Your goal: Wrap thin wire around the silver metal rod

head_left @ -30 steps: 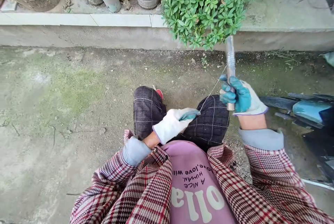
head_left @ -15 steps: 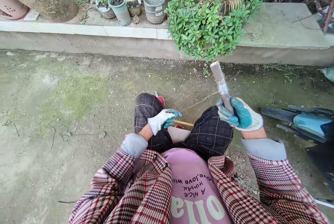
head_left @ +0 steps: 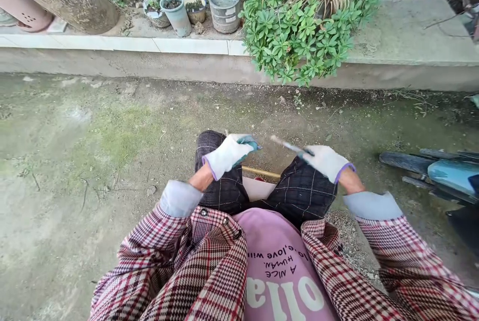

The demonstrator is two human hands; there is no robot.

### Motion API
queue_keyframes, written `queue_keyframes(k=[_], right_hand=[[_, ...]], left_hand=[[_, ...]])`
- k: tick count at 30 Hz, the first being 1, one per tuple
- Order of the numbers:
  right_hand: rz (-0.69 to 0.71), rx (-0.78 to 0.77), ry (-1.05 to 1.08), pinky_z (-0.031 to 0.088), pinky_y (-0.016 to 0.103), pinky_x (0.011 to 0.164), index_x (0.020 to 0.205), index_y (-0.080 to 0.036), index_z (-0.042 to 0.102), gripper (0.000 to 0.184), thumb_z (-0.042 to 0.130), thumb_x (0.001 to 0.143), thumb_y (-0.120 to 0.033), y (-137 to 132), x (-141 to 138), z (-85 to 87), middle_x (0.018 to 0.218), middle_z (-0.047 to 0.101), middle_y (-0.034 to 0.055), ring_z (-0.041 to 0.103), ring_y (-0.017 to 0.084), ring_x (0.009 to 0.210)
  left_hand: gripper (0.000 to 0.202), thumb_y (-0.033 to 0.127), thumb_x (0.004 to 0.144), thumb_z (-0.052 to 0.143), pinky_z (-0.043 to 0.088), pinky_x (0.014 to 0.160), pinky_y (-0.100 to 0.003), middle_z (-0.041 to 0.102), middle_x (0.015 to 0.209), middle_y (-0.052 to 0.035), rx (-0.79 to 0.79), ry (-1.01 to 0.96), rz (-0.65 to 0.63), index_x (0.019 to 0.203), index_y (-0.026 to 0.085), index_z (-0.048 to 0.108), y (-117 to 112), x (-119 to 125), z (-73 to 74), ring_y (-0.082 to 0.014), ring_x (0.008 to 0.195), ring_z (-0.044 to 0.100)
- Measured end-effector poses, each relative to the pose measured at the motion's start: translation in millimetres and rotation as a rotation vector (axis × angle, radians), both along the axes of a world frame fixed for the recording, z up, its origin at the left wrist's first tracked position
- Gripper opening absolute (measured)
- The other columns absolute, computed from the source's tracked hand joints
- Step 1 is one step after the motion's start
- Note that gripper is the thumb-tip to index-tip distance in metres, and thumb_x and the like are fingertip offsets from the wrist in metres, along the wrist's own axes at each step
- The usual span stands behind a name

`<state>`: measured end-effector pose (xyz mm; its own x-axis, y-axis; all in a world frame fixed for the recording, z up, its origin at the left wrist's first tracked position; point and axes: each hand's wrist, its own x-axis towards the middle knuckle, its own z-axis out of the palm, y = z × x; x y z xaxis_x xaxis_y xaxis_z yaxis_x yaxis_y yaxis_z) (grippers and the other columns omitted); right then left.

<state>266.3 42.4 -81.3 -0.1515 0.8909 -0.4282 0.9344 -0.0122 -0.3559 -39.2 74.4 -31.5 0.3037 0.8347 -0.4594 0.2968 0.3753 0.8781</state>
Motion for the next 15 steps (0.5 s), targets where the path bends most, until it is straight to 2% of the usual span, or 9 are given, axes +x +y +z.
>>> queue_keyframes(k=[1,3,5,7,8,10,12,13,15], right_hand=[[-0.154,0.033,0.111,0.045,0.034,0.06,0.072,-0.02,0.061,0.031,0.053,0.091,-0.043,7.3,0.9,-1.0,0.067,0.062,0.0084,0.057,0.021,0.062],[-0.349,0.049,0.36,0.041,0.03,0.05,0.079,-0.02,0.061,0.036,0.05,0.093,-0.052,14.5,-5.4,1.1,0.065,0.056,0.0031,0.048,0.016,0.052],[-0.445,-0.001,0.703,0.034,0.026,0.041,0.095,-0.02,0.063,0.044,0.048,0.094,-0.062,12.6,-18.2,8.6,0.065,0.052,-0.0017,0.04,0.012,0.045],[-0.455,-0.104,1.059,0.028,0.024,0.036,0.104,-0.022,0.063,0.047,0.054,0.091,-0.066,5.5,-30.0,21.6,0.062,0.047,-0.0053,0.034,0.01,0.041],[-0.409,-0.133,1.151,0.026,0.023,0.035,0.104,-0.022,0.064,0.047,0.054,0.092,-0.066,1.3,-33.8,29.5,0.058,0.044,-0.0065,0.032,0.01,0.04],[-0.202,-0.243,1.152,0.027,0.024,0.036,0.1,-0.02,0.066,0.047,0.054,0.093,-0.065,-6.9,-37.1,45.6,0.052,0.043,-0.0068,0.032,0.01,0.038],[0.132,-0.496,0.958,0.032,0.025,0.038,0.098,-0.017,0.07,0.048,0.056,0.093,-0.062,-14.7,-37.1,56.9,0.056,0.056,-0.0024,0.041,0.011,0.04],[0.266,-0.55,0.832,0.037,0.025,0.042,0.098,-0.016,0.072,0.045,0.056,0.095,-0.058,-18.7,-37.1,59.0,0.062,0.062,0.0001,0.048,0.011,0.045],[0.456,-0.468,0.577,0.042,0.025,0.051,0.093,-0.016,0.073,0.039,0.055,0.097,-0.05,-26.7,-38.3,55.4,0.071,0.069,0.0031,0.056,0.013,0.056]], left_hand=[[0.022,0.016,0.079,0.062,0.024,0.042,-0.02,0.051,0.051,0.0065,-0.049,-0.028,0.019,0.092,0.011,0.079,-12.1,2.8,-0.4,-0.005,0.042,0.032],[0.028,0.023,0.083,0.062,0.021,0.039,-0.02,0.05,0.051,0.007,-0.144,-0.116,-0.005,0.103,0.011,0.078,-34.6,10.1,-6.6,-0.0046,0.039,0.029],[0.029,0.028,0.082,0.065,0.021,0.038,-0.019,0.052,0.054,0.0062,-0.179,-0.145,-0.038,0.102,0.01,0.077,-49.9,17.0,-16.6,-0.0038,0.038,0.03],[0.027,0.03,0.081,0.066,0.022,0.038,-0.018,0.055,0.059,0.0052,-0.177,-0.152,-0.058,0.097,0.01,0.076,-54.8,20.7,-26.9,-0.0032,0.039,0.032],[0.026,0.03,0.081,0.066,0.022,0.038,-0.017,0.055,0.06,0.005,-0.178,-0.148,-0.061,0.095,0.011,0.075,-53.3,20.8,-31.2,-0.0031,0.04,0.033],[0.023,0.028,0.079,0.066,0.022,0.039,-0.018,0.053,0.057,0.0056,-0.199,-0.116,-0.031,0.093,0.011,0.074,-44.4,18.1,-36.5,-0.0036,0.039,0.033],[0.019,0.024,0.077,0.068,0.022,0.04,-0.019,0.048,0.052,0.0067,-0.208,-0.076,0.035,0.089,0.011,0.074,-31.7,12.7,-36.8,-0.0044,0.039,0.032],[0.017,0.021,0.076,0.068,0.023,0.041,-0.019,0.05,0.052,0.0061,-0.184,-0.077,0.041,0.088,0.011,0.074,-25.5,9.8,-35.3,-0.0049,0.04,0.034],[0.016,0.021,0.079,0.064,0.023,0.042,-0.02,0.049,0.051,0.0065,-0.104,-0.053,0.043,0.087,0.011,0.074,-16.0,5.2,-30.2,-0.0056,0.041,0.033]])
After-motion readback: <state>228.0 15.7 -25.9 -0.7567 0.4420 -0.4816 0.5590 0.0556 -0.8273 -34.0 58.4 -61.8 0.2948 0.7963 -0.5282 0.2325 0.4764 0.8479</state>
